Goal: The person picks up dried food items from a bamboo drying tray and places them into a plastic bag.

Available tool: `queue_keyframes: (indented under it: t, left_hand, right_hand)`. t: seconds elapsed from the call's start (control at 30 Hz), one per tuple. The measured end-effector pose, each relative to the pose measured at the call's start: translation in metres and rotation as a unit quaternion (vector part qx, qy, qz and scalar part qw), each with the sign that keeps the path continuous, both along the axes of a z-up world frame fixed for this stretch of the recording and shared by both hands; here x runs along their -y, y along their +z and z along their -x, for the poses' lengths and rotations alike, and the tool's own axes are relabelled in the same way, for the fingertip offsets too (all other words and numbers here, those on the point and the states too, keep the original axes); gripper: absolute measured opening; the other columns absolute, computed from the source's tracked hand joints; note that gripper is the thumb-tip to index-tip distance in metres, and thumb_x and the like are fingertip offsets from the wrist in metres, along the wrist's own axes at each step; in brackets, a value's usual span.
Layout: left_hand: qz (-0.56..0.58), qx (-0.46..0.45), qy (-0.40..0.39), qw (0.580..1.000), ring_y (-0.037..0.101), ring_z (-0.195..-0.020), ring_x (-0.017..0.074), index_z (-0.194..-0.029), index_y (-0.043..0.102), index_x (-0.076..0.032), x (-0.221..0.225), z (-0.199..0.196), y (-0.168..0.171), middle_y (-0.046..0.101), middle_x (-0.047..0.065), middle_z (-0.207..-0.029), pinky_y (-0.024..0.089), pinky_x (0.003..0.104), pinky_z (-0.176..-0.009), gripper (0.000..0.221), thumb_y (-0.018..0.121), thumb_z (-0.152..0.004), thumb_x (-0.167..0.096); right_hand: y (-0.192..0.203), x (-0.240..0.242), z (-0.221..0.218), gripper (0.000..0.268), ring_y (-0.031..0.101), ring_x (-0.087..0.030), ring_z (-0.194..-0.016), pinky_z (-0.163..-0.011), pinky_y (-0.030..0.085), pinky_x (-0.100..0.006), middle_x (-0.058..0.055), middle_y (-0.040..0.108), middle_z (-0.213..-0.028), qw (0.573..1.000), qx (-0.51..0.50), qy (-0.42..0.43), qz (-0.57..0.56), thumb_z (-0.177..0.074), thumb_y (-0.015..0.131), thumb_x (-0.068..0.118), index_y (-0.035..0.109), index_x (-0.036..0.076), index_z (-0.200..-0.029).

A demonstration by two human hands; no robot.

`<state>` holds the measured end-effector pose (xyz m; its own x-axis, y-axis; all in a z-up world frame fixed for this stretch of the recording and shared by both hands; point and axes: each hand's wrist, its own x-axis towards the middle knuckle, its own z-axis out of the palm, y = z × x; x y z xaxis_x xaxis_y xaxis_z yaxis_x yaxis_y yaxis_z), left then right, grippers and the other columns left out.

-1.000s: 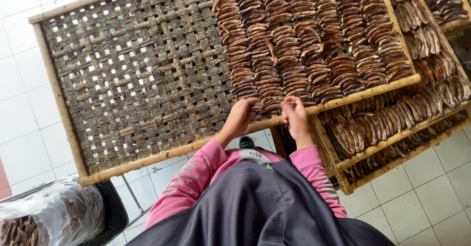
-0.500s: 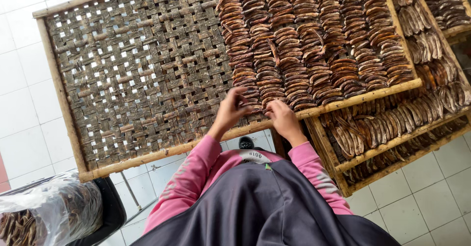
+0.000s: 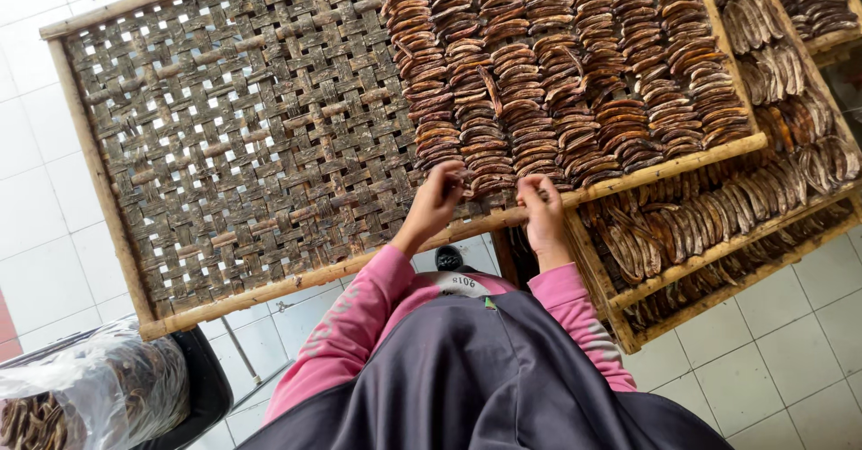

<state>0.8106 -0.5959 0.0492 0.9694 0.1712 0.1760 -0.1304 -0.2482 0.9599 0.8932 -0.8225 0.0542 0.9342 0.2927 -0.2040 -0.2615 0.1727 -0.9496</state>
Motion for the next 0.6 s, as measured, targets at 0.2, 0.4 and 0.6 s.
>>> queue_keyframes:
  t: [0.2,0.4,0.6]
  left_hand:
    - [0.604,-0.039,0.064,0.794,0.059,-0.105,0.0174,-0.152,0.041,-0.017,-0.046,0.018,-0.002,0.057,0.000,-0.110,0.055,0.038,-0.092,0.052,0.054,-0.102,-0.012]
    - [0.633,-0.020,0.039,0.773,0.059,-0.090,0.0174,-0.156,0.043,-0.009,-0.058,0.022,0.000,0.060,0.008,-0.111,0.054,0.037,-0.082,0.047,0.059,-0.114,-0.025]
    - [0.015,-0.074,0.050,0.996,0.068,-0.098,0.0235,-0.141,0.047,-0.010,-0.022,0.006,0.020,0.065,0.012,-0.111,0.058,0.039,-0.085,0.079,0.087,-0.074,-0.021]
  right_hand:
    - [0.023,-0.036,0.010,0.021,0.067,-0.029,-0.078,-0.065,0.054,-0.042,-0.011,0.067,-0.090,0.782,0.407,0.198,0.428,-0.085,0.075,0.017,0.073,0.010,-0.105]
    - [0.017,-0.061,0.007,0.021,0.070,-0.030,-0.085,-0.072,0.056,-0.043,-0.009,0.064,-0.089,0.737,0.454,0.210,0.453,-0.092,0.057,0.001,0.072,0.014,-0.100]
    - [0.035,-0.064,0.014,0.022,0.069,-0.031,-0.085,-0.072,0.055,-0.044,-0.010,0.066,-0.093,0.795,0.396,0.192,0.418,-0.084,0.064,-0.005,0.069,0.009,-0.100]
